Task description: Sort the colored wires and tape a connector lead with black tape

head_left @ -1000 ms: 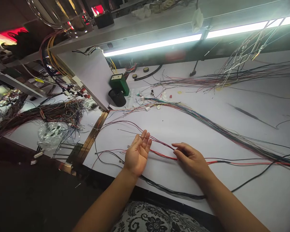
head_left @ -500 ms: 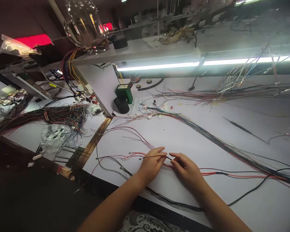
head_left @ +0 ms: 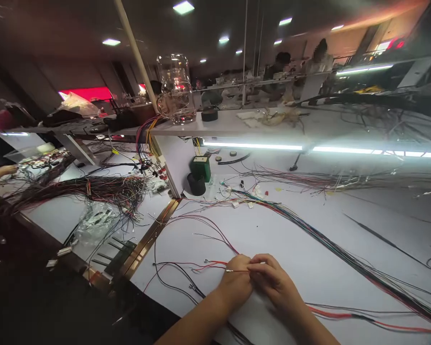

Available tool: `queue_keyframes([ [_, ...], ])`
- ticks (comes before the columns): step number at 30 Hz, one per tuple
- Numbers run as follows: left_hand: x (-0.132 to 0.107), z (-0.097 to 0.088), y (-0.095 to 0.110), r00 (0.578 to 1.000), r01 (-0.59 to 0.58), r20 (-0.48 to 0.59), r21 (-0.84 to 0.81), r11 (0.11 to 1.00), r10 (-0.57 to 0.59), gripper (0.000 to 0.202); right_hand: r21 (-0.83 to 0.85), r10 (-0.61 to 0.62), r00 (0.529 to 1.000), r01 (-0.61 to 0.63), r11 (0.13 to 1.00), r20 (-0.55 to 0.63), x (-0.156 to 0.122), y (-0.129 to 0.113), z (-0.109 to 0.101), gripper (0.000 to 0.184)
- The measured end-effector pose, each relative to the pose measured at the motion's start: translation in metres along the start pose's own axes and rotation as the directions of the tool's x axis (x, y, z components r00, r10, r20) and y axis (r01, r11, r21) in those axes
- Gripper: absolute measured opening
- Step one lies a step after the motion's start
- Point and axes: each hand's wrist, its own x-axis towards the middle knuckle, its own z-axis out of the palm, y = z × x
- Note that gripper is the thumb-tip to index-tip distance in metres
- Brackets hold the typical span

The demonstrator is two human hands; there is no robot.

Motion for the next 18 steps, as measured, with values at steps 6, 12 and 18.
queue_keyframes([
  [6,-0.004,-0.008,-0.002,0.995,-0.092,-0.046,0.016,0.996,0.092,0.015,0.436,0.428,0.85,-0.274,0.857,-0.306,-0.006,0.014,-0.003,0.025],
  [12,-0.011,-0.029,0.002,0.989,-0.085,-0.102,0.2,0.976,0.107,0.015,0.46,0.417,0.816,-0.214,0.862,-0.402,-0.003,0.022,-0.005,0.028],
  [18,-0.01,-0.013,0.014,0.974,-0.218,-0.04,0.123,0.968,0.224,0.013,0.331,0.303,0.884,-0.184,0.925,-0.357,0.001,0.016,-0.008,0.032],
])
